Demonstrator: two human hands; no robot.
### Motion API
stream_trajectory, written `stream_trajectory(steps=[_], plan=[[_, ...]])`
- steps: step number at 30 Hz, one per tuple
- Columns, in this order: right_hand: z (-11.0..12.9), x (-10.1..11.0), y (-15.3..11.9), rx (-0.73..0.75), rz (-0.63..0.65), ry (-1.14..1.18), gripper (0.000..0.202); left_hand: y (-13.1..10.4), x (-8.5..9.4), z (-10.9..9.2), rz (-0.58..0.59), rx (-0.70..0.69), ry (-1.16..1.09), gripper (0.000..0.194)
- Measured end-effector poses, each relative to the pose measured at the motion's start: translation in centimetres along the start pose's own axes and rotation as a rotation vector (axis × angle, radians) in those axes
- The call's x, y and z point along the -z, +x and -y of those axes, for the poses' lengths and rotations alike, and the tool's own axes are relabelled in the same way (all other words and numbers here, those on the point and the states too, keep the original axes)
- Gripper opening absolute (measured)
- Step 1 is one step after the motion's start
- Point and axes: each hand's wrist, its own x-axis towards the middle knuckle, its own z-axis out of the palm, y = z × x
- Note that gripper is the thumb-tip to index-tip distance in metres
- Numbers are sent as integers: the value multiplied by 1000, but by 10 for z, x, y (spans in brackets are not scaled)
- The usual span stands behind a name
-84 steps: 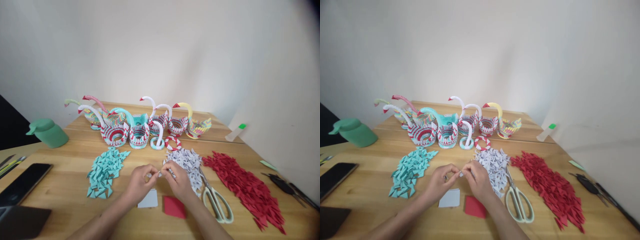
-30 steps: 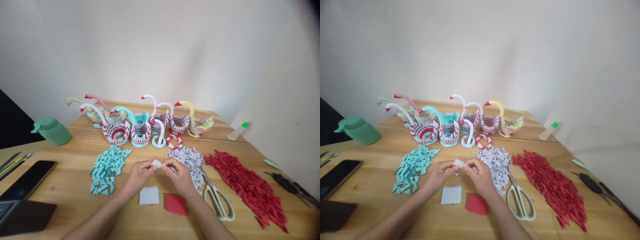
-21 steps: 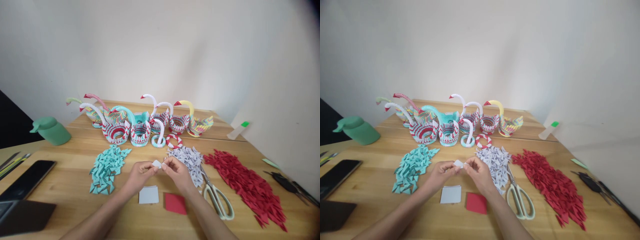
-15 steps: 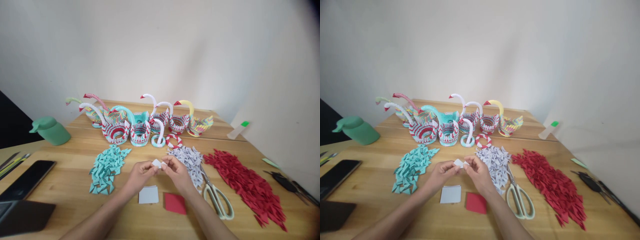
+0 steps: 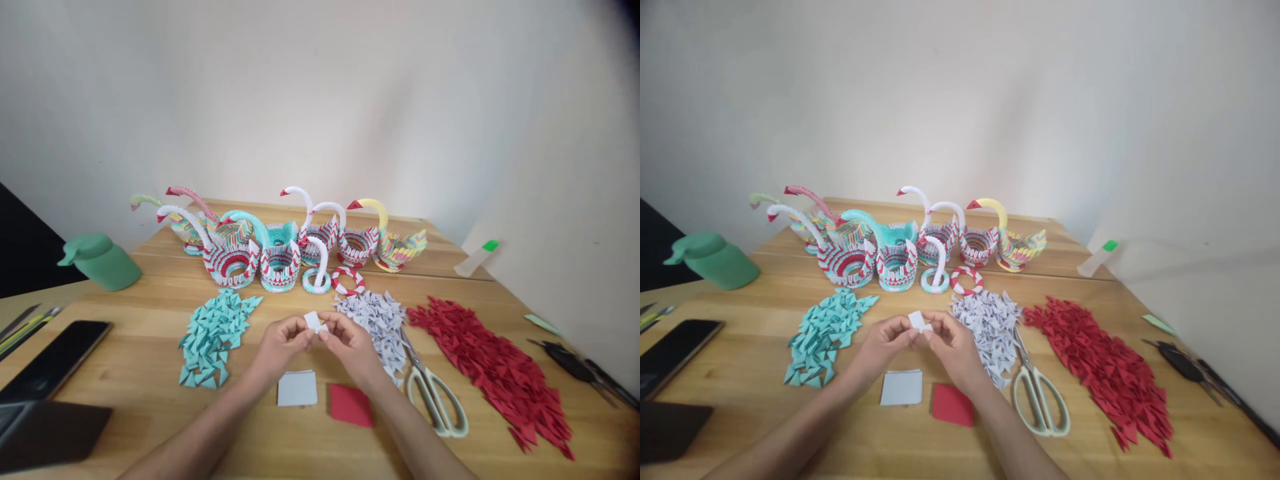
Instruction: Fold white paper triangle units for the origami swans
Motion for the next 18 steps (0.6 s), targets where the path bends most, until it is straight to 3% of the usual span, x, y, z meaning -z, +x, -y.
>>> stream_trajectory(steps=[8,18], plan=[[-3,-2,0,21,63,10,23,0,-2,-2,-46,-4,-41,30],[7,6,0,19,81,-141,16,1,2,-2,66,98,-13,36]])
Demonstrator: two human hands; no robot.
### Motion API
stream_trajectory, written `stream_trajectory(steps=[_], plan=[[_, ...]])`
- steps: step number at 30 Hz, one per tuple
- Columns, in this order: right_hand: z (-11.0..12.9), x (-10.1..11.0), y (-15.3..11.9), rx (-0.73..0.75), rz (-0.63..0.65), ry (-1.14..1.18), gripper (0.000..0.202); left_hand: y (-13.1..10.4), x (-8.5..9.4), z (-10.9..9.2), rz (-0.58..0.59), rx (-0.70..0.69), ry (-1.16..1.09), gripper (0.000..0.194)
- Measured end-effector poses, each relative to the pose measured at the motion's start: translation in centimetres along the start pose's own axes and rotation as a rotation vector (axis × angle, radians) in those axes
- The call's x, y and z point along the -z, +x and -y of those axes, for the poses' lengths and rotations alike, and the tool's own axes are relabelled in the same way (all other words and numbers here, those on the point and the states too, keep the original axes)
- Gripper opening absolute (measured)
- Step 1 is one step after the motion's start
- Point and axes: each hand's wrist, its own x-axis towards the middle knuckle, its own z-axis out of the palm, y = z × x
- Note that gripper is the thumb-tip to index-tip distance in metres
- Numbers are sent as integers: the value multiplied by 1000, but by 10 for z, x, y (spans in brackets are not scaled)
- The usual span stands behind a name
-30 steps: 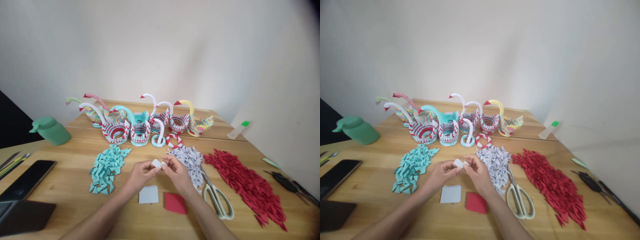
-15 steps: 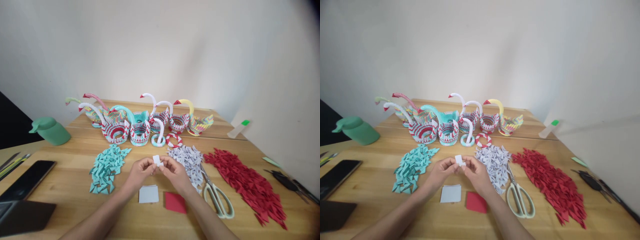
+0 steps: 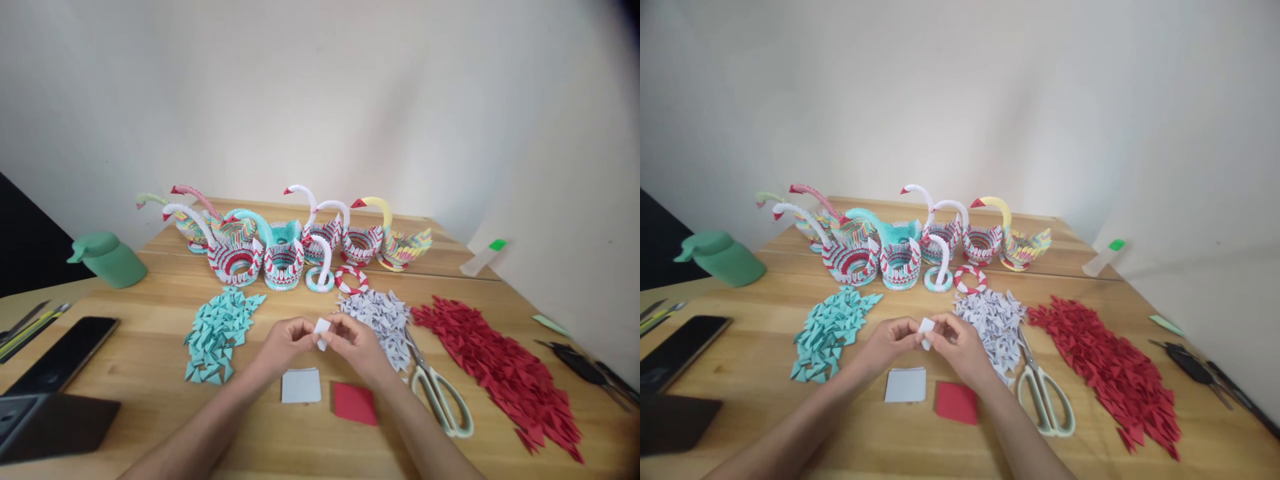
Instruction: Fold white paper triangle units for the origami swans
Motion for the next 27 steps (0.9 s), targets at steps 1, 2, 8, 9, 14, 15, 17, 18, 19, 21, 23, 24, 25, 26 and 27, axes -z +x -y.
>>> stream_trajectory(steps=[1,2,8,9,14,15,17,18,19,21,23,24,25,26,27], plan=[[0,1,0,-4,-3,-15,14,0,0,0,2,6,8,35],[-1,2,-1,-7,-12,-26,13,0,-1,0,-1,10,7,35],[-5,0,0,16,-104,-23,14,1,0,0,-67,8,-61,34],[-5,-1,0,19,-103,-21,14,1,0,0,-78,1,-47,33],[-4,-2,0,33,-128,-50,15,-1,1,-2,-74,-26,27,26],[-3,-2,0,37,-141,-67,14,-1,1,-2,-70,-28,34,26],[-2,-2,-1,51,-162,-110,13,-1,1,-1,-67,-27,44,27],[-1,-2,-1,65,-173,-132,12,-1,1,-1,-66,-24,46,27],[-1,-3,-2,86,-182,-155,10,-1,2,-1,-67,-21,48,27],[0,-2,-2,168,-193,-205,7,-2,2,-2,-78,-13,48,26],[0,-1,-2,315,-186,-267,7,-2,4,-3,-87,1,32,25],[-1,0,-1,403,-177,-307,9,-2,4,-3,-85,16,13,25],[-1,2,-1,489,-169,-349,11,-2,5,-3,-75,33,-14,25],[-2,4,-1,564,-161,-388,14,-2,6,-3,-61,48,-47,24],[-3,5,0,624,-151,-423,17,-2,7,-2,-45,61,-84,24]])
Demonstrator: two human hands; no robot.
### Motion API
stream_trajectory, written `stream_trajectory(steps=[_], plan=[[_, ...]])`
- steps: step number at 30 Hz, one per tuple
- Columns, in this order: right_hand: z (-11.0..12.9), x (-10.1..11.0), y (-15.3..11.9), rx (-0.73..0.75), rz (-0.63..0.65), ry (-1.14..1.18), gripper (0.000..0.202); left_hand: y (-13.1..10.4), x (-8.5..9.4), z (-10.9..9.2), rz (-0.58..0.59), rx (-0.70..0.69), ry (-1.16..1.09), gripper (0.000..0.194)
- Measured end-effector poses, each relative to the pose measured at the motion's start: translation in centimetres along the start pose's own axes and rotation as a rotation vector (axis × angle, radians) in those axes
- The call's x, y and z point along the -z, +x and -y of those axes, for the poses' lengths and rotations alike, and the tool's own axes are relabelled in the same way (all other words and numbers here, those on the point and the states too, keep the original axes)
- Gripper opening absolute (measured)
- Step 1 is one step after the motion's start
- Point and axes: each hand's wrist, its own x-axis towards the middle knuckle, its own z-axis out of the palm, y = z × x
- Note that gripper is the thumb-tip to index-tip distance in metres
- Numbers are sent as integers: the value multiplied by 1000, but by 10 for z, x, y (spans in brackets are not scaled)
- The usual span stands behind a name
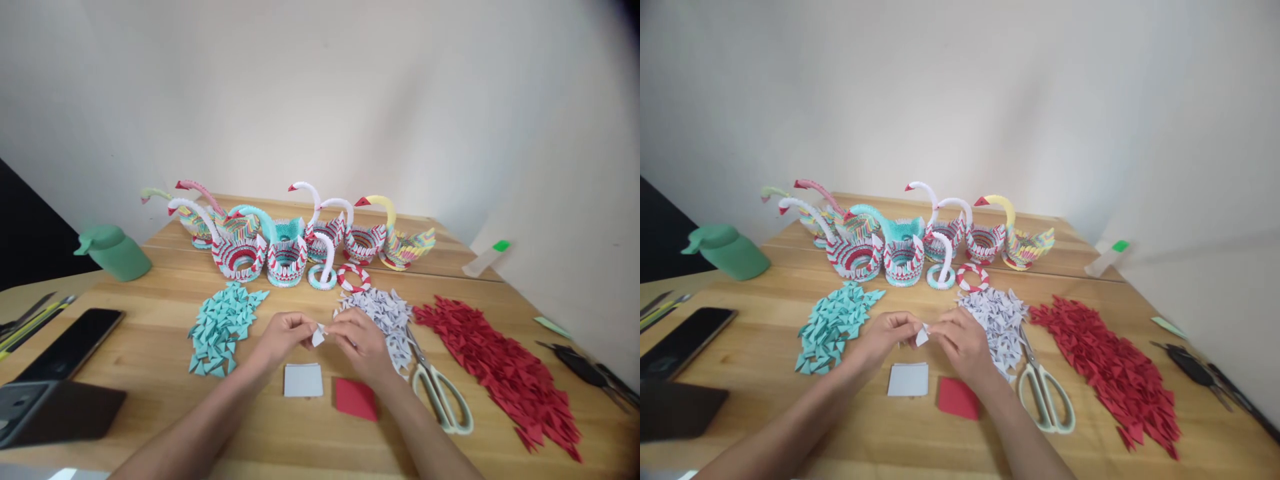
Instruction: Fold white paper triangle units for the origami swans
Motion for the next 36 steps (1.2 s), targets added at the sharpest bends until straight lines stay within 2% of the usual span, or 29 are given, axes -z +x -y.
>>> stream_trajectory(steps=[4,9,15,21,24,28,30,33,36], plan=[[-5,3,0,133,31,-67,23,-1,1,2,43,11,-107,21],[-7,2,0,182,21,-115,24,-3,0,-5,24,5,-19,27],[-4,3,-1,185,5,-148,21,-2,2,-6,60,-19,24,31],[-1,2,1,149,28,-137,24,3,3,-1,18,-26,41,31],[1,5,3,-8,76,-18,26,4,4,2,-25,-34,48,28],[2,9,4,-443,142,258,27,4,3,2,-22,-53,55,26],[2,7,3,-598,170,360,32,3,2,1,-10,-60,67,25],[0,2,1,-676,223,461,36,2,-1,0,-5,-75,92,24],[1,-3,1,-713,239,508,31,2,-3,1,-6,-90,116,22]])
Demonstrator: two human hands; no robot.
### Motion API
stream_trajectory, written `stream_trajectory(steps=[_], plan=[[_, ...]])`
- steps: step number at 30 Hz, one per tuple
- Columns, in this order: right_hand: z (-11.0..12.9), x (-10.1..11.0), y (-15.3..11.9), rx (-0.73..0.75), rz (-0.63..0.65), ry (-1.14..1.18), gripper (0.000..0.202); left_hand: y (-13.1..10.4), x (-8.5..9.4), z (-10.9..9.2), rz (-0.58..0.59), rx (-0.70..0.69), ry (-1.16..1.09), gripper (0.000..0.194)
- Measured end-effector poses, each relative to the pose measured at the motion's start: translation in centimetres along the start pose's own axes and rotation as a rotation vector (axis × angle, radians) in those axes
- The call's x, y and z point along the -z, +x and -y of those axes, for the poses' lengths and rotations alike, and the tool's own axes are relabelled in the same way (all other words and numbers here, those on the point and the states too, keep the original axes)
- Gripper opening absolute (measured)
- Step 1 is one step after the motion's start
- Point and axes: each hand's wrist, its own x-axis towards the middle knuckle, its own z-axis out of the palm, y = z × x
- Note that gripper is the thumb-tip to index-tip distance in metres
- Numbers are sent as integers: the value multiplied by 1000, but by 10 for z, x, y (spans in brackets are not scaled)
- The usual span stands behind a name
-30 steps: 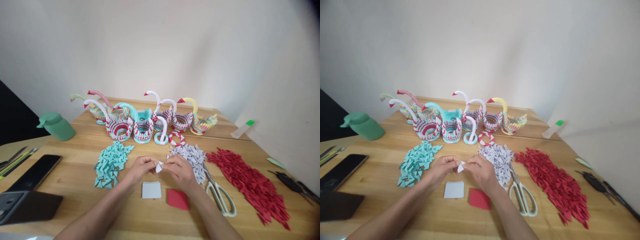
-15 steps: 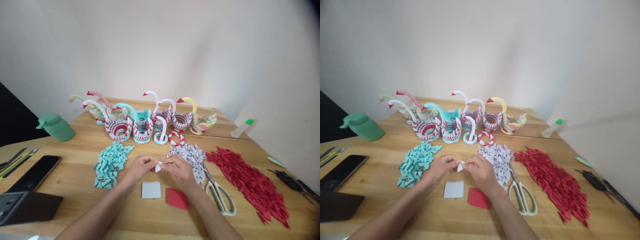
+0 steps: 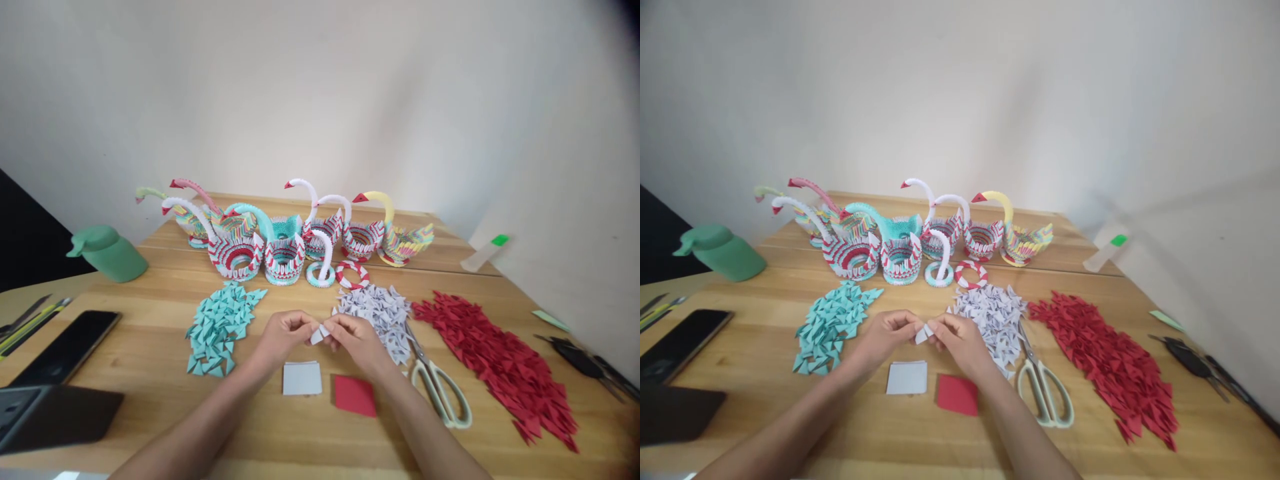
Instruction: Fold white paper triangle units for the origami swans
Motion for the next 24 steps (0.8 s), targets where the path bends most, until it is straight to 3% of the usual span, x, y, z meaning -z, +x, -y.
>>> stream_trajectory(steps=[24], plan=[[7,-1,-1,12,-108,-213,16,0,-2,2,-17,-20,146,24]])
